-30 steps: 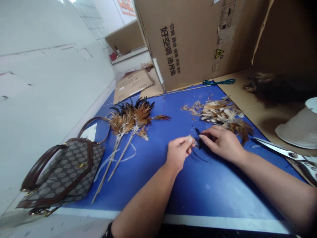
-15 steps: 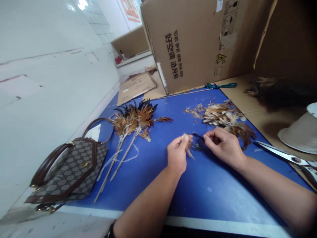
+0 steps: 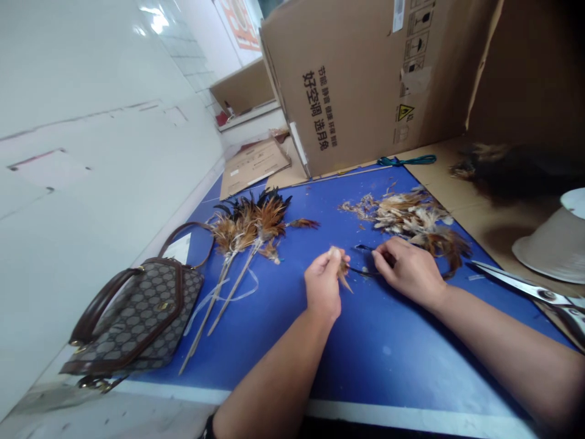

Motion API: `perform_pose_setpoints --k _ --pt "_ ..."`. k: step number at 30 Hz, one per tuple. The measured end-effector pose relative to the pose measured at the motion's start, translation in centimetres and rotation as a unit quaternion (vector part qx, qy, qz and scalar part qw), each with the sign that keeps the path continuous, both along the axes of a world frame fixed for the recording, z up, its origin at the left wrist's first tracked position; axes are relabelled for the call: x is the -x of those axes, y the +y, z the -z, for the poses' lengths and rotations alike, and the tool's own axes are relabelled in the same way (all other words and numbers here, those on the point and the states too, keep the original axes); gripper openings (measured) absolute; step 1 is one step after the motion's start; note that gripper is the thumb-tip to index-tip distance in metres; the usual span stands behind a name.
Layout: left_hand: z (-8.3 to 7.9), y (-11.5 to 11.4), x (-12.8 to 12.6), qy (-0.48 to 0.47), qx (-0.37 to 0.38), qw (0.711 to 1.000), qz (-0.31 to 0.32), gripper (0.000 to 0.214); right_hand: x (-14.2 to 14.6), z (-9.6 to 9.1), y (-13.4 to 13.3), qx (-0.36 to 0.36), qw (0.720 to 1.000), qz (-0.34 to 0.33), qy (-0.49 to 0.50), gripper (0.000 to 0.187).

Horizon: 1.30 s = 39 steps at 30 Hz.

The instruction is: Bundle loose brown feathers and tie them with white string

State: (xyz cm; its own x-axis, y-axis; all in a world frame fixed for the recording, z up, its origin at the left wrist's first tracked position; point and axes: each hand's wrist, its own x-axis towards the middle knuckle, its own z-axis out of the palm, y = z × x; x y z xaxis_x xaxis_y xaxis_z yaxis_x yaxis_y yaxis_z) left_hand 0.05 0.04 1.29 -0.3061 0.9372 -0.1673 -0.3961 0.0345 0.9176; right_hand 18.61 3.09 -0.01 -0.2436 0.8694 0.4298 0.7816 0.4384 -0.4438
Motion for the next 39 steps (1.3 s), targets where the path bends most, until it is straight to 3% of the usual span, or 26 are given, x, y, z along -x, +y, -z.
perform_pose_setpoints --k 5,11,18,20,23,26,32,35,39 --pt "0.3 -0.2 -0.7 -0.030 -0.008 0.999 0.039 0.037 0.1 -0.8 -1.0 -0.028 0.988 -0.076 0.133 0.019" --pt "-0.4 -0.3 -0.8 -0.147 -0.026 0.987 0.064 0.037 1.2 -1.0 -2.0 0.006 0.979 -0.164 0.123 0.016" --pt "-0.6 -0.6 -0.8 -0.173 -0.050 0.977 0.113 0.031 1.2 -1.2 -2.2 0.048 0.964 -0.236 0.116 0.021" --pt "-0.5 -0.6 -0.9 -0.148 -0.050 0.981 0.114 0.030 0.8 -1.5 -2.0 0.056 0.959 -0.234 0.151 0.021" --pt "-0.3 -0.6 -1.0 -0.110 -0.048 0.985 0.126 0.030 0.2 -1.6 -1.6 0.071 0.957 -0.166 0.227 0.018" --pt "-0.1 -0.8 -1.0 -0.097 -0.053 0.982 0.154 0.030 0.0 -1.5 -1.3 0.129 0.945 -0.119 0.275 0.026" --pt "0.1 -1.1 -1.2 -0.089 -0.064 0.974 0.200 0.029 0.3 -1.6 -1.5 0.231 0.893 -0.163 0.349 0.031" --pt "0.3 -1.0 -1.1 -0.080 -0.050 0.978 0.185 0.028 0.2 -1.8 -1.7 0.213 0.901 -0.168 0.337 0.026" --pt "0.8 -0.9 -0.9 -0.024 -0.035 0.982 0.183 0.030 0.1 -1.8 -1.7 0.108 0.935 -0.177 0.287 0.015"
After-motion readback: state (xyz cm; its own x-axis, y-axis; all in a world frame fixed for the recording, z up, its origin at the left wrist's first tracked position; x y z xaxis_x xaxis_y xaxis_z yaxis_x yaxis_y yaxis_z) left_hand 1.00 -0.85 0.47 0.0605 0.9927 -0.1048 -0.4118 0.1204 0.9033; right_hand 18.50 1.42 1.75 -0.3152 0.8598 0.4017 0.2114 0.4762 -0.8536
